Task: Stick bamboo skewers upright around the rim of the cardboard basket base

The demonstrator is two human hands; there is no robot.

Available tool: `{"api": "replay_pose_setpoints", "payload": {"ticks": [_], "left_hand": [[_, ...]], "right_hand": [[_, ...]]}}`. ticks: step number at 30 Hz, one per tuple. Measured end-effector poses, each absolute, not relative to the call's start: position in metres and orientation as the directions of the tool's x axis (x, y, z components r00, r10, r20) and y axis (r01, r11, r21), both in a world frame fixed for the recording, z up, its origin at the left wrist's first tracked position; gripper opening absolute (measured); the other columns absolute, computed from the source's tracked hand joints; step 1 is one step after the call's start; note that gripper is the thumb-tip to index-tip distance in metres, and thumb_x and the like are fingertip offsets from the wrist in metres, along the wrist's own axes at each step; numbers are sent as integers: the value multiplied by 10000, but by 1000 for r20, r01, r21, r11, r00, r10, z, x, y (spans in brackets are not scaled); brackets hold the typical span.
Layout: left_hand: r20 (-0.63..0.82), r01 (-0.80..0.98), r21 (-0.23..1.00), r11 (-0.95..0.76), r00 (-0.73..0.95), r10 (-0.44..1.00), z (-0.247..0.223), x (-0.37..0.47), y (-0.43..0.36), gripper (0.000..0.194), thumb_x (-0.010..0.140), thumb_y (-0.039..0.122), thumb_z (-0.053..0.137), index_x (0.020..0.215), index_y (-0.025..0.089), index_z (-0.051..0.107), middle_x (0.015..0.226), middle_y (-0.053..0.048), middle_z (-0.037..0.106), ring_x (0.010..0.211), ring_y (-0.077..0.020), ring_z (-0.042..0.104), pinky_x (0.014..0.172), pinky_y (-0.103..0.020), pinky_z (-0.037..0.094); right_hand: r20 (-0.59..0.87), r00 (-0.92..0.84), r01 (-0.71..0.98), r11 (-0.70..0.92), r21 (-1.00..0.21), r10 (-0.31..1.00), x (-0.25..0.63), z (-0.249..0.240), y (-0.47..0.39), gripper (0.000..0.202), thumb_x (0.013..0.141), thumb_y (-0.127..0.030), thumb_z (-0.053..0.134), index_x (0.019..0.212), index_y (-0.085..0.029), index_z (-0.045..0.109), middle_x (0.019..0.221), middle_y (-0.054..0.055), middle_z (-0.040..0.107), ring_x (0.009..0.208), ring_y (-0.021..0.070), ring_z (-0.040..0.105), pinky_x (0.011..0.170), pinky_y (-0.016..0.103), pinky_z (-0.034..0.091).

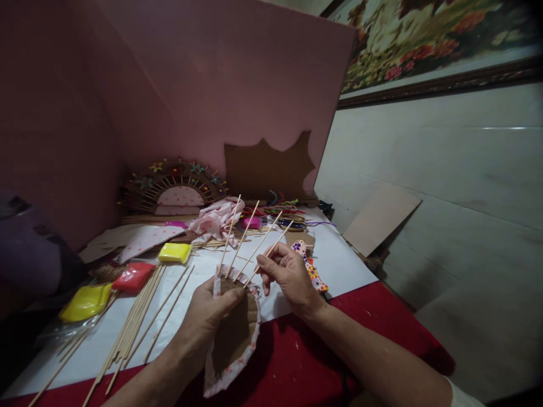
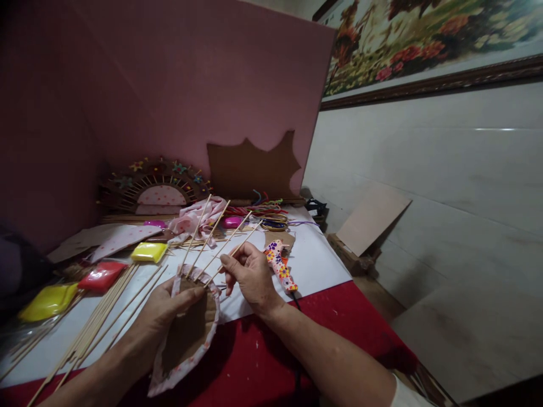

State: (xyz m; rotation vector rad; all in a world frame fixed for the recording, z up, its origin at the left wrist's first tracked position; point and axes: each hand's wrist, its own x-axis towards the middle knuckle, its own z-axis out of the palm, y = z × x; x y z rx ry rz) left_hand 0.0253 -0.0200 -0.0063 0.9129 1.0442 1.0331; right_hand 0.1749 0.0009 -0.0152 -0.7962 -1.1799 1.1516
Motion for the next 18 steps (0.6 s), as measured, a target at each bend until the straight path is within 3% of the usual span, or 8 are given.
{"api": "replay_pose_setpoints", "payload": {"ticks": [8, 14, 18], "left_hand": [[-214, -215, 947, 238, 127, 969, -4, 28, -21, 218, 534, 269, 748, 677, 159, 624, 507, 17, 652, 439, -134, 572, 464, -224, 422], [-214, -200, 953, 226, 77, 974, -6, 27, -20, 243, 525, 292, 746, 664, 143, 613, 498, 0, 648, 431, -149, 569, 452, -236, 413], [-203, -210, 953, 217, 87, 975, -8, 25, -17, 258, 508, 296, 753, 666, 143, 617, 492, 1, 643, 428, -141, 559, 449, -230, 405]], "right_hand": [[298, 11, -236, 292, -927, 954, 174, -12, 0, 228, 736, -328, 622, 698, -164, 468, 581, -29, 588, 344, 53, 465, 307, 161, 409], [232, -3, -277, 222, -935, 973, 174, -11, -1, 348, 771, -497, 509, 780, -149, 520, 565, -2, 594, 375, 72, 476, 297, 164, 397], [193, -57, -238, 174, -956, 980, 172, -13, -3, 358, 751, -501, 534, 800, -146, 536, 601, 7, 599, 405, 66, 473, 297, 141, 360]]}}
